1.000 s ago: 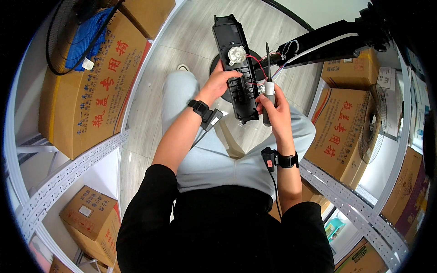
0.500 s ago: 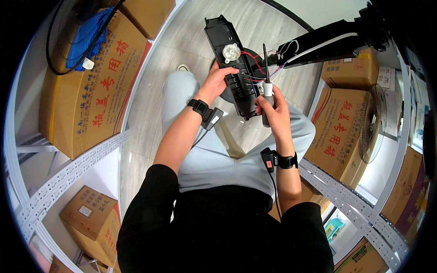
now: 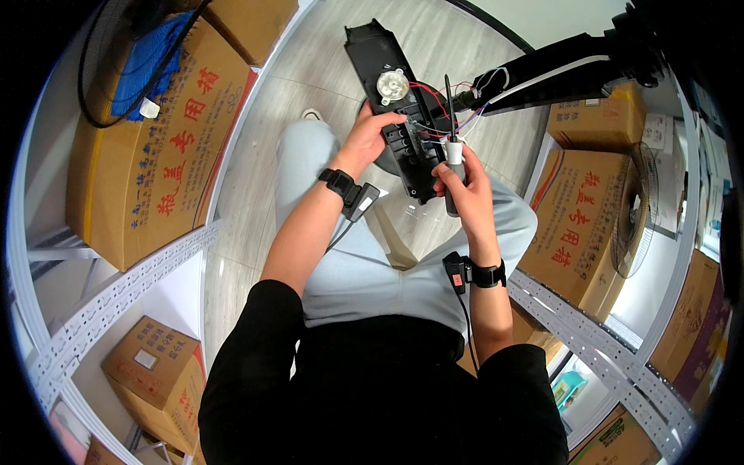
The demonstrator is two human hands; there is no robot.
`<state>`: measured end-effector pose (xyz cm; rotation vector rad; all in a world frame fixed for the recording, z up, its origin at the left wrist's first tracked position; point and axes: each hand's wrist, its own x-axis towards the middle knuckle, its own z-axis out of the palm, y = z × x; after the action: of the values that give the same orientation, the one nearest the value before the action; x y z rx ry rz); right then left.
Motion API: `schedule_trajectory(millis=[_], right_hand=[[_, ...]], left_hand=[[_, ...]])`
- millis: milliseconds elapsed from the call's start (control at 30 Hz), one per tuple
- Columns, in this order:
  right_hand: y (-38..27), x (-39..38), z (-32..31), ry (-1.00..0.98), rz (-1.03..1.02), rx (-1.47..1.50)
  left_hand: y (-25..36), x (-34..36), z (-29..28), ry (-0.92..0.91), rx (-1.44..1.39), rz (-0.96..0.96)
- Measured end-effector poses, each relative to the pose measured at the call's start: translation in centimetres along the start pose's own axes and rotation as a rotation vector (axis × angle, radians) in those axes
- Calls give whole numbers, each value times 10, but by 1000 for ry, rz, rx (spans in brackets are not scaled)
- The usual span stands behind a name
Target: The person sits on the floor and uses a screwdriver to open the control housing of a standing fan, adjusts internal wiring, and then closes the housing. The person then reassembles the fan and places it upright.
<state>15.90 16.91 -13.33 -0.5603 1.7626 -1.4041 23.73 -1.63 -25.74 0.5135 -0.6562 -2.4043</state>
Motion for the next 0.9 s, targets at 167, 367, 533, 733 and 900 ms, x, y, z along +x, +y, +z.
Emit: schedule_trajectory(millis=[167, 367, 533, 733, 900], right_hand=[[2, -1, -2, 0, 4, 9], [-2, -5, -7, 4, -4, 6], [1, -3, -10, 6, -18, 21], [5, -5, -9, -7, -5, -2], [2, -6, -8, 2, 11, -14]], left_hand=[[1, 1, -6, -34, -108, -26], [5, -4, 6, -48, -17, 23], [1, -5, 2, -8, 86, -33], [8, -1, 3, 38, 69, 3], [5, -2, 2, 37, 81, 10]])
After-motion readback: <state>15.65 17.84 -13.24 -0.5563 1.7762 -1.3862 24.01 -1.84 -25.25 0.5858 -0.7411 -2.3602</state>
